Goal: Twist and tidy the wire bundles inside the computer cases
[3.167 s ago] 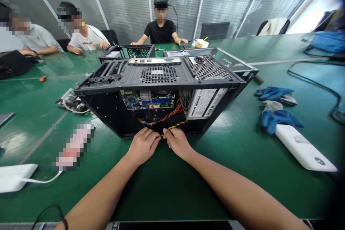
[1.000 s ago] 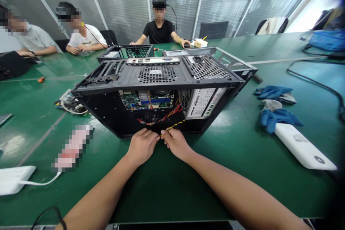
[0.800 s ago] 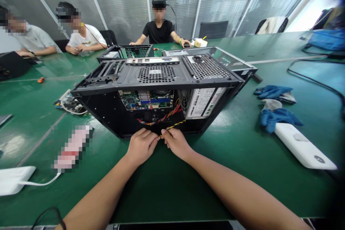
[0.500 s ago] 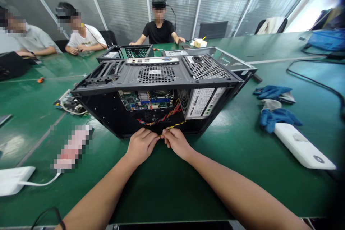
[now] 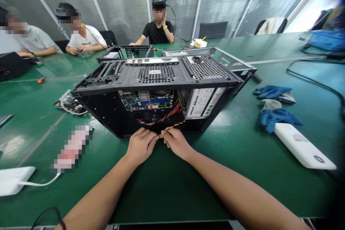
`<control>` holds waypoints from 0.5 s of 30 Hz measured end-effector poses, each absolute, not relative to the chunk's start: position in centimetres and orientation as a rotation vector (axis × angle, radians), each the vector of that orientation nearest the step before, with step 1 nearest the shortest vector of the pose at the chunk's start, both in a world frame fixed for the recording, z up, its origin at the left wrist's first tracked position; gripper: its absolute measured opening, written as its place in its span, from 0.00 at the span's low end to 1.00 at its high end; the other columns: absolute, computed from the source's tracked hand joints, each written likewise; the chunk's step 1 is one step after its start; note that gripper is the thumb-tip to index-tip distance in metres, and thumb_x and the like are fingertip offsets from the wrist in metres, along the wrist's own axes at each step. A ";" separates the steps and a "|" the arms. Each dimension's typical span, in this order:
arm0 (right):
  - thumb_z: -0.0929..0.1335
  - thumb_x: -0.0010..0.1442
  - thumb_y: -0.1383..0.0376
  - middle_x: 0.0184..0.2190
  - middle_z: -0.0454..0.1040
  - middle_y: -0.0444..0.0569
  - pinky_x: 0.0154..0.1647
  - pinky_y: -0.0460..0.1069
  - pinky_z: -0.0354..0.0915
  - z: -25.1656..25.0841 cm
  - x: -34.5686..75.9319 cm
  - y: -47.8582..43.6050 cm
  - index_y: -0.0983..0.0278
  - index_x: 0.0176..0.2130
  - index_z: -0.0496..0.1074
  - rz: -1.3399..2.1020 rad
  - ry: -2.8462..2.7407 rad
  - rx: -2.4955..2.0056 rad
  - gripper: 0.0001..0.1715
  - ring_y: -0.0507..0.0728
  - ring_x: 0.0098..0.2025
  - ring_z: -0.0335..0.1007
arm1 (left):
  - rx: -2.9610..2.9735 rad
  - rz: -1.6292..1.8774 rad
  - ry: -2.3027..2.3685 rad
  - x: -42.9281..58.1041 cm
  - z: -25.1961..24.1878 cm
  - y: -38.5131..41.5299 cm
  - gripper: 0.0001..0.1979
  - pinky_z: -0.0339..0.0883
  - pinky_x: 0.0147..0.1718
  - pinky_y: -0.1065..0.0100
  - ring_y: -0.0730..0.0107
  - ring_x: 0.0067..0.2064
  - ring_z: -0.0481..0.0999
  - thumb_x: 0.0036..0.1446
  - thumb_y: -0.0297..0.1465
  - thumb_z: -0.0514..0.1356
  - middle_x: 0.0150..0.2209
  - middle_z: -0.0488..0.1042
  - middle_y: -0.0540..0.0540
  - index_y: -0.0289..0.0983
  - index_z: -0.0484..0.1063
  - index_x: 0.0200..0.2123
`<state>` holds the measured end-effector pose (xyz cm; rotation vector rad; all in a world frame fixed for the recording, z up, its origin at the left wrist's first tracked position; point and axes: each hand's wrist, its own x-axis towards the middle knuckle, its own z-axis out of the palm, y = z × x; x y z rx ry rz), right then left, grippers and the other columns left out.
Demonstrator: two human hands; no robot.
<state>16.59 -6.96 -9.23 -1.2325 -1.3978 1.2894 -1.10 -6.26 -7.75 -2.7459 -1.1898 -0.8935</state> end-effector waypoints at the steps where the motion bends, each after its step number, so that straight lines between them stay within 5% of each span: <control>1: 0.63 0.62 0.57 0.18 0.63 0.40 0.20 0.44 0.56 -9.2 16.6 -7.0 0.65 0.24 0.66 1.298 -1.377 -1.251 0.19 0.48 0.17 0.59 | -2.735 -0.918 -1.179 -1.1 -7.8 -6.3 0.10 0.64 0.33 0.65 0.69 0.30 0.69 0.64 0.32 0.55 0.28 0.74 0.47 0.37 0.73 0.32; 15: 0.63 0.62 0.59 0.20 0.63 0.41 0.21 0.45 0.56 -9.1 16.8 -6.7 0.65 0.21 0.64 1.268 -1.423 -1.203 0.21 0.47 0.18 0.58 | -2.728 -0.928 -1.190 -1.0 -8.0 -6.2 0.08 0.63 0.34 0.65 0.68 0.31 0.68 0.64 0.31 0.55 0.29 0.74 0.46 0.36 0.72 0.34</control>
